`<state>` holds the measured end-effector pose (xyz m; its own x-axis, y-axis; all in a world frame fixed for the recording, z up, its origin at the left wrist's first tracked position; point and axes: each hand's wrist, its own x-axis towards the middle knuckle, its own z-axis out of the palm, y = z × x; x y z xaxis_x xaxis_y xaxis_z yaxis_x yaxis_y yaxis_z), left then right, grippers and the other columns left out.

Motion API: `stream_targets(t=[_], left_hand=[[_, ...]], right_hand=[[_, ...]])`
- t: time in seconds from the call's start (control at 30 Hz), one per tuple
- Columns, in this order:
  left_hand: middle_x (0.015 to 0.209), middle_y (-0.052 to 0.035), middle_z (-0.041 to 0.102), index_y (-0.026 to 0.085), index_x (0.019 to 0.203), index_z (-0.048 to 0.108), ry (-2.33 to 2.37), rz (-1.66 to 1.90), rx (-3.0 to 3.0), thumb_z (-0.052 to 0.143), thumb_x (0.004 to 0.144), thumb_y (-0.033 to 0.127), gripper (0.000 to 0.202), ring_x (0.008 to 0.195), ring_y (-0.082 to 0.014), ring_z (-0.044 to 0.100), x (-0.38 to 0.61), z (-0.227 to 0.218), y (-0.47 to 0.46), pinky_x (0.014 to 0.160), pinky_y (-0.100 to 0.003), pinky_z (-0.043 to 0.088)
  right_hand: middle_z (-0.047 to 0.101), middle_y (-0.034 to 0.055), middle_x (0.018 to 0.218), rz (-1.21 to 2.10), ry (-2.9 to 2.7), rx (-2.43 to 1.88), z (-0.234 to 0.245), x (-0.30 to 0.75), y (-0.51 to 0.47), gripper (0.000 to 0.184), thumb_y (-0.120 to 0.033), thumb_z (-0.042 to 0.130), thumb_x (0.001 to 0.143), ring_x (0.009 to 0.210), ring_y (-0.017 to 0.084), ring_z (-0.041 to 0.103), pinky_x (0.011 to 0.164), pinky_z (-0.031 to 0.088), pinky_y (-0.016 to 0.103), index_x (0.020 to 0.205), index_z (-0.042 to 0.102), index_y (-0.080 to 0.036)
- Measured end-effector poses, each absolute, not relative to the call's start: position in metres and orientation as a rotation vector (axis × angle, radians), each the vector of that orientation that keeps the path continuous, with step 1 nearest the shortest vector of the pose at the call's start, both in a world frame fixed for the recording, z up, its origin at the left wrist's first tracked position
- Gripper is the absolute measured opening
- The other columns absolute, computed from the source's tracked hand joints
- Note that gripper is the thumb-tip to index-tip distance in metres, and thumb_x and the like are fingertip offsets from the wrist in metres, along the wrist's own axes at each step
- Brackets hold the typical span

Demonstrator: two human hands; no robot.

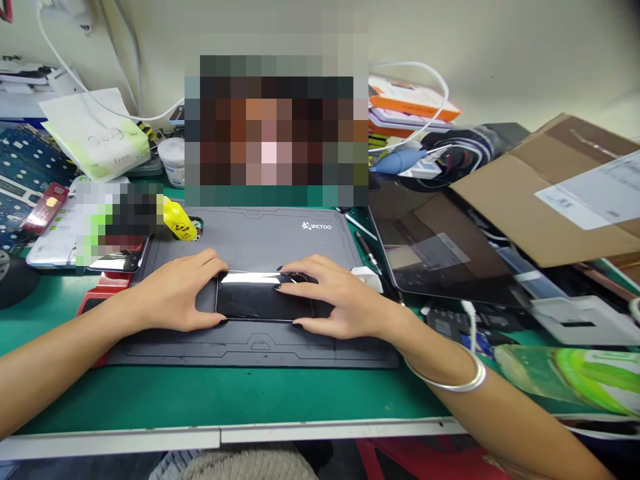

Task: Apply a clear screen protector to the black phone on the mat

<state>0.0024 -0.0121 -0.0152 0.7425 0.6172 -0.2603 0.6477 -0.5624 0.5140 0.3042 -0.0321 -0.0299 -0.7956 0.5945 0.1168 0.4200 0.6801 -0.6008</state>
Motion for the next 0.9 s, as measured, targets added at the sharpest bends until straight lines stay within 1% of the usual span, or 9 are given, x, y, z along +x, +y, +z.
stream_targets(t=[0.53,0.9], left_hand=[[0.105,-0.0041,0.047,0.017,0.112,0.046,0.942,-0.082,2.359,0.058,0.077,0.05,0.05,0.082,-0.0155,0.048,0.002,-0.016,-0.0117,0.07,-0.028,0.038],[0.107,-0.0028,0.046,0.018,0.113,0.044,0.95,-0.096,2.361,0.058,0.078,0.05,0.049,0.086,-0.0149,0.049,0.0017,-0.0151,-0.0128,0.074,-0.028,0.04]], right_hand=[[0.049,0.0123,0.121,0.821,-2.585,-0.805,-0.0314,0.3044,-0.0312,0.035,-0.031,0.068,0.078,0.104,0.023,0.046,0.088,0.041,0.041,0.108,0.062,-0.014],[0.05,0.0117,0.12,0.828,-2.593,-0.805,-0.0306,0.3057,-0.0309,0.035,-0.033,0.069,0.078,0.103,0.023,0.046,0.088,0.041,0.04,0.107,0.063,-0.014]])
